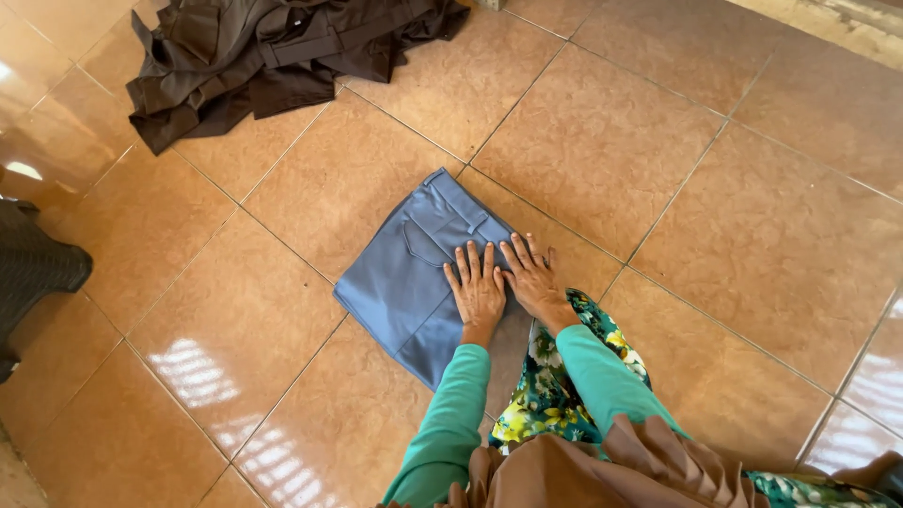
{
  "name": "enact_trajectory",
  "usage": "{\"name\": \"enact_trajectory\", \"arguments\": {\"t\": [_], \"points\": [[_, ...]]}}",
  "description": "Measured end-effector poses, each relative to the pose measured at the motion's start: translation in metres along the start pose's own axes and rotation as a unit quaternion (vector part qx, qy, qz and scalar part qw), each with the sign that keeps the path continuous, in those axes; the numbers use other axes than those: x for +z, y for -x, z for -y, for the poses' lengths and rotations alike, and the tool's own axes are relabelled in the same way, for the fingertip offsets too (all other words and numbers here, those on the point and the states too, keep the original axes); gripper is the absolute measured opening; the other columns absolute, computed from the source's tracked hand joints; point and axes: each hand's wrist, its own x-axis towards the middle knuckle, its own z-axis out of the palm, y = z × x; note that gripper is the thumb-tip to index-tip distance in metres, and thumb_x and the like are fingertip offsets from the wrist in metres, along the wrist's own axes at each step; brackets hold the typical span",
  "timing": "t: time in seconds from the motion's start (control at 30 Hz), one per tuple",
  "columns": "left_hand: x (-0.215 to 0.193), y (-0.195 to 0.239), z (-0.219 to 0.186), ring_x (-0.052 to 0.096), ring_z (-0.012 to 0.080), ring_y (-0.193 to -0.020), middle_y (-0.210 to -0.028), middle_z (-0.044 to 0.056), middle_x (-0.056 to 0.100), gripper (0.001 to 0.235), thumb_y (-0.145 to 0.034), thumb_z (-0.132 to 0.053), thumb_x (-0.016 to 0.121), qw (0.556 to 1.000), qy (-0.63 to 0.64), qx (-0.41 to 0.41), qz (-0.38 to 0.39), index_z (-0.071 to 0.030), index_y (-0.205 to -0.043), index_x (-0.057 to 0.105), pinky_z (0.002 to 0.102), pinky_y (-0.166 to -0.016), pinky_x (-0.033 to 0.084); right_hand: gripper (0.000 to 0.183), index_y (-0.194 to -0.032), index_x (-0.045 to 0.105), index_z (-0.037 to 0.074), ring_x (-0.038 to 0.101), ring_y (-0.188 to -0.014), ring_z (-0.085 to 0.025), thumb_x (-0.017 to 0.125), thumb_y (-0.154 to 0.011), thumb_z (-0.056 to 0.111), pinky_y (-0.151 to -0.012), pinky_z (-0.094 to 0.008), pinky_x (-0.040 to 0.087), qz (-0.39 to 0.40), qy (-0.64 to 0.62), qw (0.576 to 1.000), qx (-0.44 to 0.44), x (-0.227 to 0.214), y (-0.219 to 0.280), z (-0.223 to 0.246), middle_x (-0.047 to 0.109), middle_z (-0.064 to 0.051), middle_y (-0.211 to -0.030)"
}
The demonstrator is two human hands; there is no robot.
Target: The person sits on the floor and folds several pairs of gray trousers by hand. They smooth the fabric, fold the legs together, and then fold the pants into neat rectangles, stacking them on the floor.
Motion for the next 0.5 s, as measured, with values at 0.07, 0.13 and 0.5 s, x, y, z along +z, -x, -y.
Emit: {"name": "enact_trajectory", "arguments": {"t": [0.07, 0.13, 0.5], "points": [[0.005, -0.001, 0.001, 0.028, 0.0359, -0.152, -0.16, 0.012, 0.039, 0.055, -0.102, -0.037, 0.038, 1.0, -0.004, 0.004, -0.006, -0.03, -0.157, 0.038, 0.065, -0.121, 0.011, 0.067, -0.162, 0.032, 0.029, 0.019, -0.156, -0.033, 0.053, -0.099, 0.043, -0.116, -0.066, 0.023, -0.009, -0.001, 1.0, 0.002, 0.001, -0.002, 0.001, 0.024, -0.004, -0.171], [0.007, -0.003, 0.001, 0.029, 0.0362, -0.151, -0.159, 0.013, 0.04, 0.055, -0.102, -0.037, 0.038, 1.0, -0.008, 0.008, -0.014, -0.03, -0.156, 0.039, 0.065, -0.121, 0.012, 0.067, -0.161, 0.034, 0.029, 0.021, -0.156, -0.033, 0.055, -0.099, 0.043, -0.116, -0.066, 0.023, -0.019, -0.001, 1.0, 0.003, -0.002, -0.003, 0.0, 0.026, -0.004, -0.17], [0.003, -0.025, -0.093, 0.033, 0.0391, -0.15, -0.156, 0.016, 0.044, 0.052, -0.103, -0.038, 0.041, 0.99, 0.042, 0.103, -0.09, -0.023, -0.153, 0.045, 0.065, -0.121, 0.013, 0.059, -0.161, 0.036, 0.029, 0.028, -0.154, -0.032, 0.046, -0.106, 0.049, -0.117, -0.067, 0.019, -0.107, 0.041, 0.988, 0.104, -0.041, 0.036, -0.09, 0.032, -0.007, -0.167]]}}
